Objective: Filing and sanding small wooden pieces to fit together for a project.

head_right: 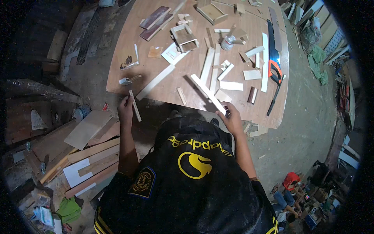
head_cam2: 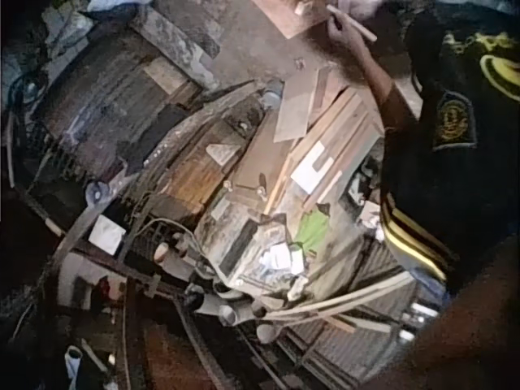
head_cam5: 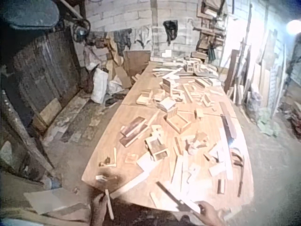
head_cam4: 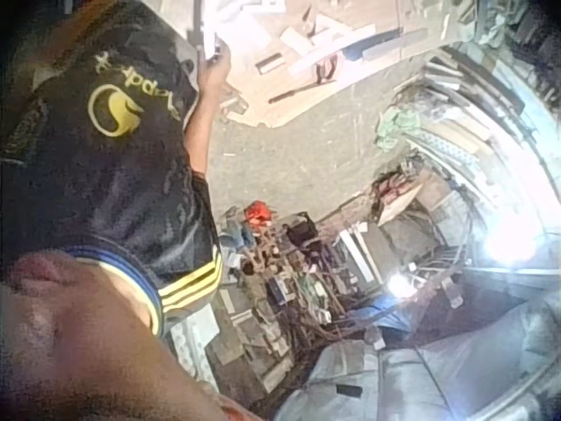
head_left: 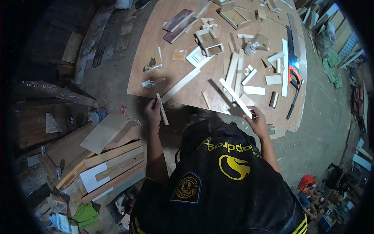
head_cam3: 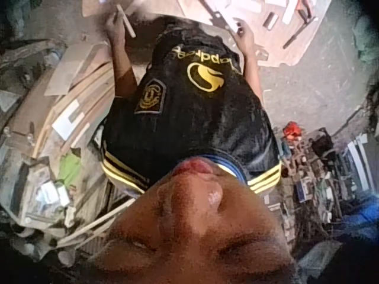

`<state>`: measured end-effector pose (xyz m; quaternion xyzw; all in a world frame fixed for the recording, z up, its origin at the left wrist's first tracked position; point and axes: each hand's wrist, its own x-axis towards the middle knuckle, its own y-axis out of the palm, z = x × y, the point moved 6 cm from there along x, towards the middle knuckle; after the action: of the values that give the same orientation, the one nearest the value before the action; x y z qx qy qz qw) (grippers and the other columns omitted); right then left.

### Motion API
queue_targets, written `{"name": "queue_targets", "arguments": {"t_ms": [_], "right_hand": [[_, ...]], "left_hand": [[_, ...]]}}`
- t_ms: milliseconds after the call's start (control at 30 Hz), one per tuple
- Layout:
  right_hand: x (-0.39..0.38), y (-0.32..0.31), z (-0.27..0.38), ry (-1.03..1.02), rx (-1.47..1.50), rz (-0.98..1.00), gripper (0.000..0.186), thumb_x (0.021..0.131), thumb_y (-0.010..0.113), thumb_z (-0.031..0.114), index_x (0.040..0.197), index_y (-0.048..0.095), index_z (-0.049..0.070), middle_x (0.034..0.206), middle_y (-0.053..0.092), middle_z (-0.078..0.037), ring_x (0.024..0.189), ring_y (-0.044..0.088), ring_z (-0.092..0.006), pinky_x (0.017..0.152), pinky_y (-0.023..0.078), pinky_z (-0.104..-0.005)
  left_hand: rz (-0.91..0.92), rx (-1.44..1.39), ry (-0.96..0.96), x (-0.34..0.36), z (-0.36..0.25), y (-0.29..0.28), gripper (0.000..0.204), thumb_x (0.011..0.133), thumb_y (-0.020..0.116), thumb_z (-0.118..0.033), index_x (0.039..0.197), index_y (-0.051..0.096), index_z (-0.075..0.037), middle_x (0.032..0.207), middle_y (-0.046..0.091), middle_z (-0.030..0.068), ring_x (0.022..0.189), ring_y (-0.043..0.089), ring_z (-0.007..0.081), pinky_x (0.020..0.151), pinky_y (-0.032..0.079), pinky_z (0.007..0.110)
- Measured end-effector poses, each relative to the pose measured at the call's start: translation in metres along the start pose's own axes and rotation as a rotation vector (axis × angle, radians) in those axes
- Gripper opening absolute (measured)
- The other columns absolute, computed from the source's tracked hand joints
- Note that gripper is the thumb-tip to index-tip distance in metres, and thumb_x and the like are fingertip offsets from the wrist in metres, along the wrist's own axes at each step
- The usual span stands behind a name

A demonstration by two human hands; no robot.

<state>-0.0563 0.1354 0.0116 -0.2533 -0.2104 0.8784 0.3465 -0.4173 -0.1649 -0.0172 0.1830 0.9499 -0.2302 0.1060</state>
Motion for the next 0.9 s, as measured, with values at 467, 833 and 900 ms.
{"name": "queue_targets", "arguments": {"t_ms": [467,833,900], "right_hand": [[0.115,0.169,0.111,-0.418,-0.375,0.131,0.037,0.078,0.076,0.029,0.109,0.066,0.011,0.092,0.060,-0.011,0.088,0.055,-0.0316,0.078,0.045,-0.0413],[0.166,0.191,0.114,-0.419,-0.632,0.102,0.035,0.080,0.073,0.035,0.111,0.068,0.020,0.099,0.062,-0.008,0.092,0.054,-0.0340,0.078,0.045,-0.0468],[0.169,0.191,0.114,-0.394,-0.667,0.066,0.034,0.080,0.073,0.034,0.111,0.067,0.020,0.102,0.062,-0.008,0.094,0.054,-0.0344,0.080,0.045,-0.0472]], "left_hand": [[0.055,-0.003,-0.010,0.065,0.057,-0.043,0.020,0.092,0.065,-0.014,0.107,0.067,-0.002,0.094,0.066,0.0016,0.084,0.059,0.0087,0.076,0.047,0.025],[-0.041,0.094,-0.027,0.077,0.067,-0.062,0.024,0.089,0.070,-0.018,0.106,0.066,-0.001,0.094,0.069,0.0065,0.087,0.063,0.0122,0.080,0.050,0.029],[-0.055,0.069,-0.092,0.085,0.056,-0.064,0.025,0.089,0.070,-0.019,0.105,0.067,0.000,0.093,0.070,0.0066,0.086,0.064,0.0133,0.080,0.050,0.029]]}}
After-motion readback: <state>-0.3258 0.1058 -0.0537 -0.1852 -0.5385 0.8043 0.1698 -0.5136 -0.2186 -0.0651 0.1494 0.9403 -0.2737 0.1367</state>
